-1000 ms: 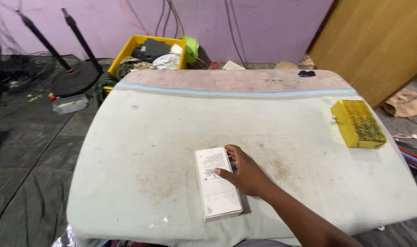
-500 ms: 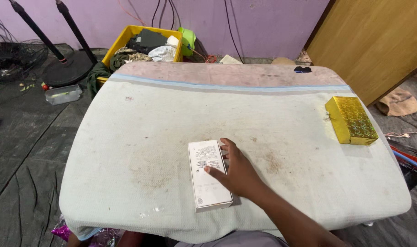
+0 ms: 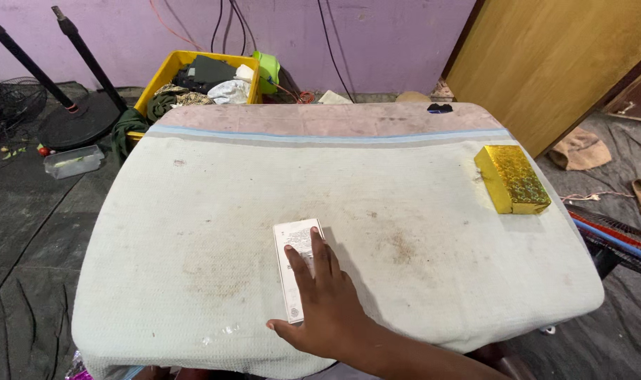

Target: The person wraps two rectangular boxes with metallic foil. First, they fold and tuck the ends of a gold sheet around a box, then set it aside. Next, they place a second box on a purple sheet, fold the sides over, and tuck the ends to complete the wrap.

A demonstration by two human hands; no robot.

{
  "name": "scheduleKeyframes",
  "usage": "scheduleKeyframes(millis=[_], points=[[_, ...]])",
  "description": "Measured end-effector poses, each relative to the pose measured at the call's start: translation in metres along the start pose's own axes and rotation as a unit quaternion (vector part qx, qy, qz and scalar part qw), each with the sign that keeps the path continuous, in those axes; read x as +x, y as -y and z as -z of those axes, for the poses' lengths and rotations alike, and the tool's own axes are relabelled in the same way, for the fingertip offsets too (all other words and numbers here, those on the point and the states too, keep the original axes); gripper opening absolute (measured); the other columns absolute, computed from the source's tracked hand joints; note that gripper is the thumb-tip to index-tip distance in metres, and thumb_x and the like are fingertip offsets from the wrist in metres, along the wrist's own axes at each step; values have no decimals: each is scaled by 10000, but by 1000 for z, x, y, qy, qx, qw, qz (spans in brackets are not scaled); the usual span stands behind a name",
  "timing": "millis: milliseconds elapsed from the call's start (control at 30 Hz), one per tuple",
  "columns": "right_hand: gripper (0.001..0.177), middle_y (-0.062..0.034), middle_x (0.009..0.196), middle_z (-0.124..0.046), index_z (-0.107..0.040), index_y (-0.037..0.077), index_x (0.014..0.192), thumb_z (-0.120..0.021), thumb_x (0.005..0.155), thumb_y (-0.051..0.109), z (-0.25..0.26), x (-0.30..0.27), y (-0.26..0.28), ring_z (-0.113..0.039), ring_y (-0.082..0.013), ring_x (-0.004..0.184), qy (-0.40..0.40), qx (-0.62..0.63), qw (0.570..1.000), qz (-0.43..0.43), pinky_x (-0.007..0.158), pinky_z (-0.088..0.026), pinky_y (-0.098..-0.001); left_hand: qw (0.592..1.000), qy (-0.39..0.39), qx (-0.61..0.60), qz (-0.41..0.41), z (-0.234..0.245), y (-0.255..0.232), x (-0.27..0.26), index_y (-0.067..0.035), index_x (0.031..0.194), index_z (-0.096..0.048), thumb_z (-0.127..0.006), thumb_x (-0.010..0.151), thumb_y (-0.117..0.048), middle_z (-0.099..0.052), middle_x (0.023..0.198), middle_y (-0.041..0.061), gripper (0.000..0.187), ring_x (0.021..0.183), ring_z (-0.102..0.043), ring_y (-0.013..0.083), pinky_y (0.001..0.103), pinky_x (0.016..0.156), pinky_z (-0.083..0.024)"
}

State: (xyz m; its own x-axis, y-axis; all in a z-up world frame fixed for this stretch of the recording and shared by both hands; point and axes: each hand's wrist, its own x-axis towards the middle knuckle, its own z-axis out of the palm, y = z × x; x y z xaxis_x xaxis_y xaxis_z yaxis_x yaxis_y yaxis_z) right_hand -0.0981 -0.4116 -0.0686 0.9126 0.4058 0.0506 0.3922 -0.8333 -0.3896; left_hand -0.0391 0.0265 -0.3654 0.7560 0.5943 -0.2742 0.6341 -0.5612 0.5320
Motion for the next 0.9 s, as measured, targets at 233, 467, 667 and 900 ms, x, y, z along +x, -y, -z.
scheduleKeyframes(millis=[233,467,667,900], points=[[1069,-419,1569,25,-162,33,1560,-782,806,470,-9,-1,-6,-142,-643,1443,2,-3,1000,-20,923,-474,-696,1000,11,-5,1,-5,1,-10,-6,1153,-684,-729,997,-86,-714,1083,137,181,917,-685,205,362,733,-540],[1050,-396,1571,-22,-208,7,1546,-784,793,458,-6,0,-12,-226,-604,1420,-1,-13,1000,-12,964,-465,-678,1000,10,-14,8,2,2,-16,-1,1162,-691,-729,986,-59,-721,1097,140,188,929,-693,210,367,741,-543],[1044,-385,1564,-48,-229,7,1527,-798,787,473,-5,-2,-17,-249,-583,1414,-8,-11,1000,-5,1012,-433,-681,999,-17,-46,8,-4,9,-20,3,1169,-696,-729,977,-36,-726,1109,142,198,939,-700,214,371,748,-545],[1114,-319,1666,37,-103,114,1600,-776,781,454,4,-4,-19,-169,-556,1464,40,-3,994,-101,977,-509,-595,852,-257,-454,-50,95,43,11,-19,1165,-713,-746,984,28,-736,1124,108,191,953,-711,181,307,752,-569]])
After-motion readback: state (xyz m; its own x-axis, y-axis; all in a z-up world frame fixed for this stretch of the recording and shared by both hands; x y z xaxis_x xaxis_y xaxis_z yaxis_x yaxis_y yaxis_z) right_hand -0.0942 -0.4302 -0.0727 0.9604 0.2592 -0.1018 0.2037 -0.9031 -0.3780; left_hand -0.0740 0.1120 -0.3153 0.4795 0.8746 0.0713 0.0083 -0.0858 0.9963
